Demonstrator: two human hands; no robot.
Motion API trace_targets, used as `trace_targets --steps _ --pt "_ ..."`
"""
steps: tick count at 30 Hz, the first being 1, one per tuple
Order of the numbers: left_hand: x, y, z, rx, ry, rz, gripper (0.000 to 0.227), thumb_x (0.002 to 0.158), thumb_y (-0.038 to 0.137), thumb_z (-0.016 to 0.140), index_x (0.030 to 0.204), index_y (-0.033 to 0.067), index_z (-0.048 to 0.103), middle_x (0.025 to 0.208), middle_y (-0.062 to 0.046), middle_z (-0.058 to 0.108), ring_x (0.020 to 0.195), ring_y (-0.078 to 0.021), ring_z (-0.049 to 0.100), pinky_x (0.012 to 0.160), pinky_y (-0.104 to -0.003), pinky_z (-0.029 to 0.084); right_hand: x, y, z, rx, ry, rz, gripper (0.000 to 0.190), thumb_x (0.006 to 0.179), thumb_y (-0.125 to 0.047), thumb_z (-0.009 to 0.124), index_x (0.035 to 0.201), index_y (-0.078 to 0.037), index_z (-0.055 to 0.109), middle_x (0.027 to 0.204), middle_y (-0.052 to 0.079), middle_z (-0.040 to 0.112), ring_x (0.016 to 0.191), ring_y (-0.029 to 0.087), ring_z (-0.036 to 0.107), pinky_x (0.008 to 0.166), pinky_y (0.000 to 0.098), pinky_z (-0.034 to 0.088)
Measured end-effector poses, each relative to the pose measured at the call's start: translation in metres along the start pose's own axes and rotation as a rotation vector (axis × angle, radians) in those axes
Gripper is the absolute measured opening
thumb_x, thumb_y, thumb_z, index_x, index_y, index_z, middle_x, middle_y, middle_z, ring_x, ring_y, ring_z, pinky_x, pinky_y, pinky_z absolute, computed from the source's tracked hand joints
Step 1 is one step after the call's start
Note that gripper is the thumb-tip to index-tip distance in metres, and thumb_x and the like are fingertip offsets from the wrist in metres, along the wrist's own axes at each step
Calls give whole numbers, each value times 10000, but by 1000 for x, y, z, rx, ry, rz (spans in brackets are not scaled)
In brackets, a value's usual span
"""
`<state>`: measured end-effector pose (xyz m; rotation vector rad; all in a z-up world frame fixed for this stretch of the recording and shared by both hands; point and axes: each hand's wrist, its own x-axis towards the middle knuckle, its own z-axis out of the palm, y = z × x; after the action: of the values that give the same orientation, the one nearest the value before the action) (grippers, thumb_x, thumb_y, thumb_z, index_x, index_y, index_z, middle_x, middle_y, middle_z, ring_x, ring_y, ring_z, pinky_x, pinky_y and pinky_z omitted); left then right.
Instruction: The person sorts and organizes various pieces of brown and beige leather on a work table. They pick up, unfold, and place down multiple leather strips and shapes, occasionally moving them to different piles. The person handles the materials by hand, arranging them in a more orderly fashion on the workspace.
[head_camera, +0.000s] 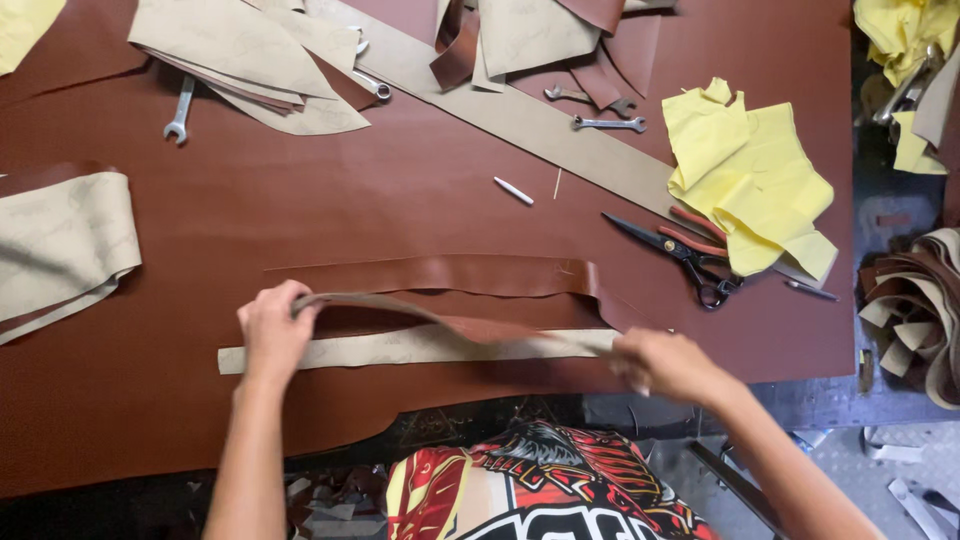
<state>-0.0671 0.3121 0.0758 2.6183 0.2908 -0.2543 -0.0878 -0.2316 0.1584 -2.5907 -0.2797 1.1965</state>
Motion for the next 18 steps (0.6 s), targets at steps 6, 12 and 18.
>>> trace_targets --steps 6,12,18 --pt "22 -1 -26 105 2 48 448 845 207 806 1277 161 697 1043 -119 677 1071 -339 603 941 -499 415 44 10 -53 -130 178 238 214 906 -308 662 1076 -180 683 997 111 744 966 353 707 800 479 547" --pt "16 -21 -24 68 135 212 175 938 106 733 1106 149 754 1089 -43 677 1113 -279 613 964 -453 459 36 11 -40 -171 455 -212 83 840 -141 661 920 -120 661 928 61 656 896 300 674 715 428 496" --pt "-27 -64 -14 -139 261 70 215 884 -51 590 956 108 714 1231 -14 644 1243 -264 542 1037 -401 495 -32 19 38 -203 752 -365 326 714 -46 637 1036 -96 652 865 34 571 738 241 596 786 430 404"
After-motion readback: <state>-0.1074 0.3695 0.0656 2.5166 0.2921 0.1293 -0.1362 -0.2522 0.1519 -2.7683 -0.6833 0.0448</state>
